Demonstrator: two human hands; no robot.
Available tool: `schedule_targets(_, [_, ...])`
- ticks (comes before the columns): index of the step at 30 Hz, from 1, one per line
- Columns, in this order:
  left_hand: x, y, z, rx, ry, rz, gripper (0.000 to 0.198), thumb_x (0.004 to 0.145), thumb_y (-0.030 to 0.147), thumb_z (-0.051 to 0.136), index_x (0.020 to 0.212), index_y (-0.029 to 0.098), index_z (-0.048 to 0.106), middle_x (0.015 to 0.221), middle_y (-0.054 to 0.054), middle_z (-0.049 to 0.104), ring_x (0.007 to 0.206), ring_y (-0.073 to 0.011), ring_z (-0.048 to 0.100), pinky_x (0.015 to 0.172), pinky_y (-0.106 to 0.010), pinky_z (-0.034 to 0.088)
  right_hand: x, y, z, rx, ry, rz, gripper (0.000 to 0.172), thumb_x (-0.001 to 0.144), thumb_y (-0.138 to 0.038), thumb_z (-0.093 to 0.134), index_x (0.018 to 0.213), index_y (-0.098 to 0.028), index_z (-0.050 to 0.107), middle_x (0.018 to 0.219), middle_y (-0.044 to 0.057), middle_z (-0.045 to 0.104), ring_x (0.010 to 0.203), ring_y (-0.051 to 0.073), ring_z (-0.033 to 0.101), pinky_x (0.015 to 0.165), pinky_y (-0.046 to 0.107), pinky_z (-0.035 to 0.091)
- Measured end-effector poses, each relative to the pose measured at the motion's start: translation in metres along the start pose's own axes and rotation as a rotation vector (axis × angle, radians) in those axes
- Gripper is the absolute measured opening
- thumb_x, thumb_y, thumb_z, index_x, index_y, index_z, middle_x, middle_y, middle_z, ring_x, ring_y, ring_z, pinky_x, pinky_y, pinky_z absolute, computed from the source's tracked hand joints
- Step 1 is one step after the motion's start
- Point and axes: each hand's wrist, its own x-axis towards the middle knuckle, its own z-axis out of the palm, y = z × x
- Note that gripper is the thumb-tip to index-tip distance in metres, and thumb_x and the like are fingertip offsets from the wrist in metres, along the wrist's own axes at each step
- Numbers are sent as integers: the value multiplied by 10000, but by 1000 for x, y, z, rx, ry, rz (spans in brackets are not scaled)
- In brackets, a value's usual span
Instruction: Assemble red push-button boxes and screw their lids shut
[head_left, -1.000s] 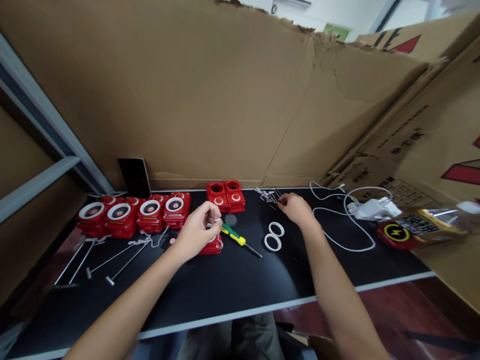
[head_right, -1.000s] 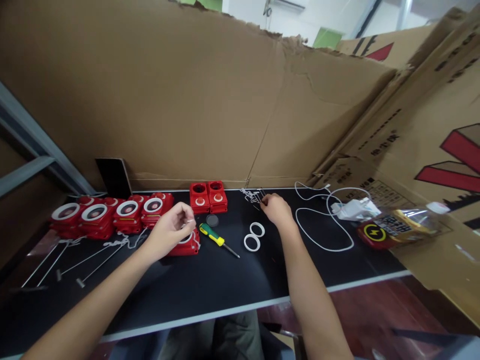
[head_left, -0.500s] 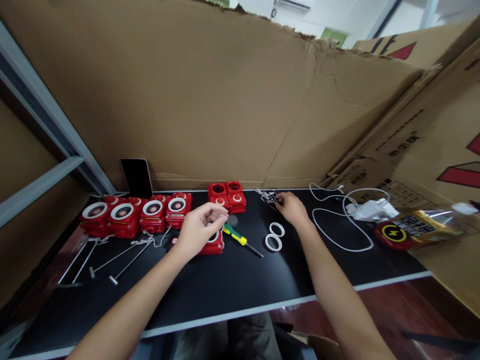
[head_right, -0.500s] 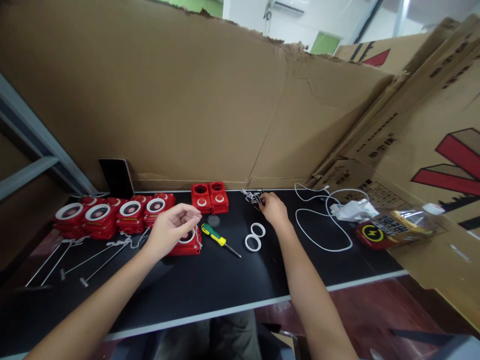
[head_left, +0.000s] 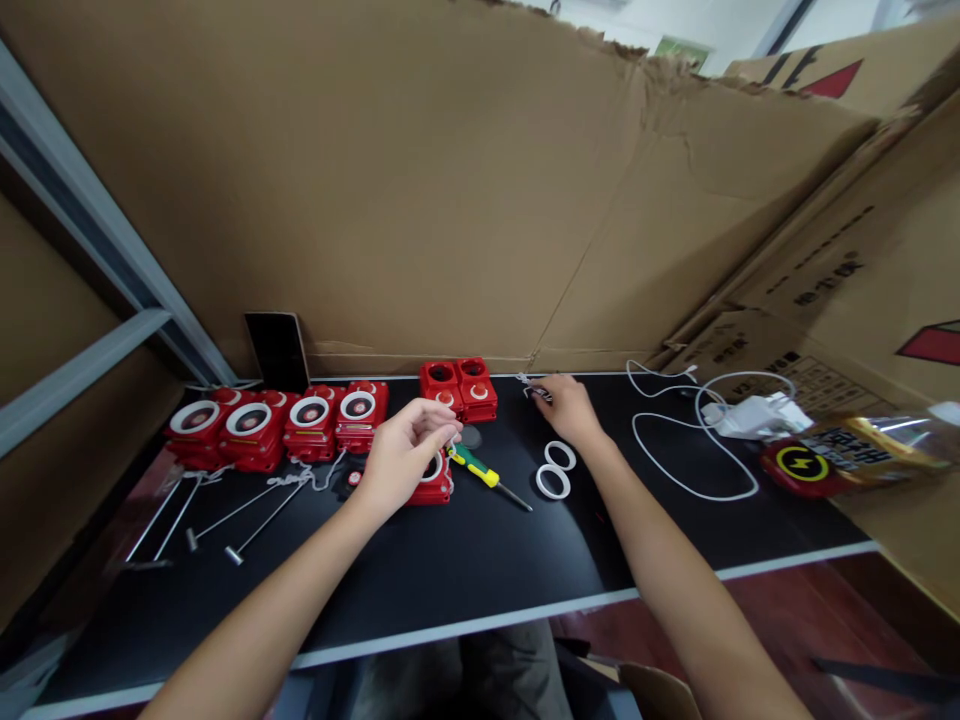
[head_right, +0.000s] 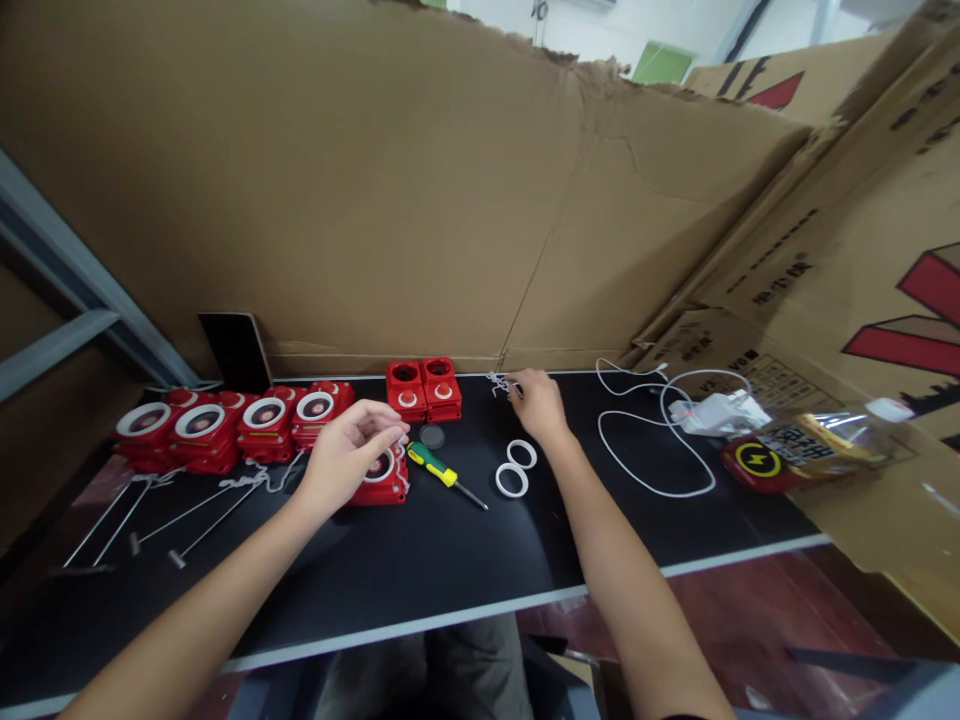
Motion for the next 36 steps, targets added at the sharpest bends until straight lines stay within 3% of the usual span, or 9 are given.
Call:
schedule_targets(7, [-1, 3, 4, -72, -9, -58, 443, 828, 467, 974, 954, 224, 626, 790, 7, 766, 826, -239, 855, 705, -297, 651, -7, 37, -17, -42, -3, 191, 471, 1099, -469, 721, 1458, -167, 683, 1453, 131, 698, 1286, 238, 718, 1112, 470, 656])
schedule_targets(11, [-2, 7, 6, -104, -20, -79, 496, 767, 475, 1014, 907, 218, 614, 777, 1, 764, 803, -246, 860, 670, -279, 638, -8, 27, -16, -82, -30, 217, 467, 1100, -469, 718, 1457, -170, 685, 1463, 132, 694, 1296, 239, 715, 1122, 472, 652])
schedule_targets(19, [-1, 12, 2, -66, 53, -48, 300, 751, 392, 994, 878, 197, 803, 852, -38, 831, 767, -182, 776, 630, -250, 584, -11, 11, -17, -61, -128, 358, 468, 1100, -470, 718, 1458, -169, 685, 1463, 133, 694, 1294, 239, 715, 1121, 471, 652])
schedule_targets(23, [1, 11, -1, -47, 80, -30, 217, 803, 372, 949, 901, 198, 865, 927, -67, 866, 862, -217, 813, 706, -284, 622, -10, 12, -13, 55, -157, 421, 470, 1096, -468, 725, 1459, -171, 685, 1459, 130, 695, 1295, 240, 716, 1116, 467, 654])
schedule_targets(26, [2, 11, -1, -75, 81, -11, 294, 775, 388, 978, 971, 204, 857, 902, -52, 860, 898, -220, 829, 814, -307, 655, -10, 17, -14, 183, -133, 451, 476, 1088, -466, 737, 1459, -173, 685, 1457, 127, 696, 1300, 244, 716, 1110, 461, 655])
schedule_targets(31, [7, 11, -4, -210, 176, 59, 371, 734, 384, 1036, 881, 209, 744, 822, -16, 817, 772, -162, 778, 774, -275, 637, -12, 27, -19, 453, -24, 468, 484, 1089, -471, 734, 1458, -162, 687, 1461, 127, 696, 1295, 250, 716, 1108, 467, 656])
schedule_targets(36, [10, 15, -13, -183, 211, 86, 334, 764, 439, 1015, 930, 224, 820, 866, -14, 820, 779, -135, 745, 790, -260, 622, -7, 18, -29, 787, 70, 462, 494, 1091, -467, 732, 1472, -158, 673, 1452, 131, 697, 1287, 245, 720, 1107, 476, 657])
